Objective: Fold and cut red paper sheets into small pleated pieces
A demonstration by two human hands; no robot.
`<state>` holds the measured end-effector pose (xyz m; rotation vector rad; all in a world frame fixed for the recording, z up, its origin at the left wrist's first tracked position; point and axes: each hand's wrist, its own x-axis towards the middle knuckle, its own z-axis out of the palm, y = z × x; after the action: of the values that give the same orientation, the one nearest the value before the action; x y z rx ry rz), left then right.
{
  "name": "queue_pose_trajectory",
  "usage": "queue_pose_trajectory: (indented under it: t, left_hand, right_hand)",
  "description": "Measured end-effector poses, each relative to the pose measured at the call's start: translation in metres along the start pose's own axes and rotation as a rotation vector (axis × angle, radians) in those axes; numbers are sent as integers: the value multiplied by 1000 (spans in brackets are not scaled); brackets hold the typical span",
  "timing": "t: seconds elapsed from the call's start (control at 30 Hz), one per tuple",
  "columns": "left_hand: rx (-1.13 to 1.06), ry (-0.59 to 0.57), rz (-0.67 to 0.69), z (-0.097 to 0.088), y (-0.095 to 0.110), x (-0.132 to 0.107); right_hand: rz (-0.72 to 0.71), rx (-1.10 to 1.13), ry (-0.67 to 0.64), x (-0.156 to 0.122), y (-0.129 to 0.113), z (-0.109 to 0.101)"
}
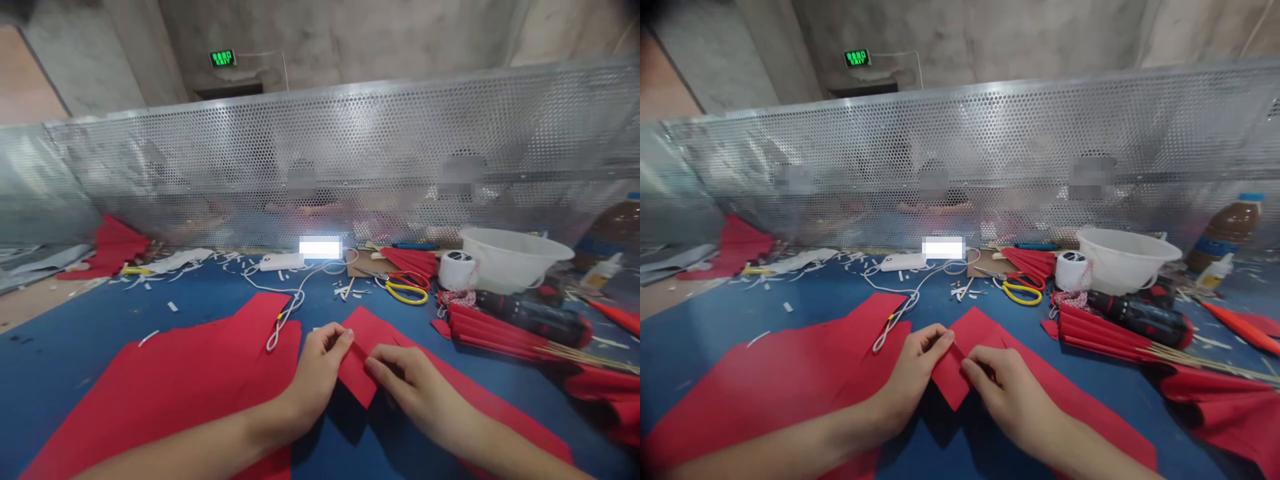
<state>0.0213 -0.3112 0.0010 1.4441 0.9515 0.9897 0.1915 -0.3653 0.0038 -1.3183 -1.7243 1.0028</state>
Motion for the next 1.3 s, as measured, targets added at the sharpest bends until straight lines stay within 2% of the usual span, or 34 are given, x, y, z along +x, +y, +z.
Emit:
queue_pose_trajectory:
  t: [0.17, 0.3, 0.37, 0.47, 0.6, 1.1, 1.23, 1.3]
  left_hand:
    - [-43, -86, -27, 1, 5, -2]
    - [-40, -246, -20, 1, 12, -8]
    - [-1, -322, -14, 2, 12, -9]
    - [23, -368, -30, 3, 8, -8]
    - [75, -370, -27, 4, 3, -6]
    - [97, -356, -11, 4, 5, -5]
    - [81, -283, 2, 3, 4, -6]
    - [102, -276, -16, 3, 5, -6]
  right_hand:
    - [-38, -111, 54, -8, -3, -7]
    - [17, -11, 157, -16, 8, -9]
    - [41, 40, 158, -18, 14, -11]
    - [34, 153, 122, -16, 19, -13]
    - [-1, 252, 93, -13, 18, -15]
    - [55, 219, 92, -11, 14, -13]
    - [48, 187, 90, -12, 14, -13]
    - [19, 143, 141, -14, 12, -12]
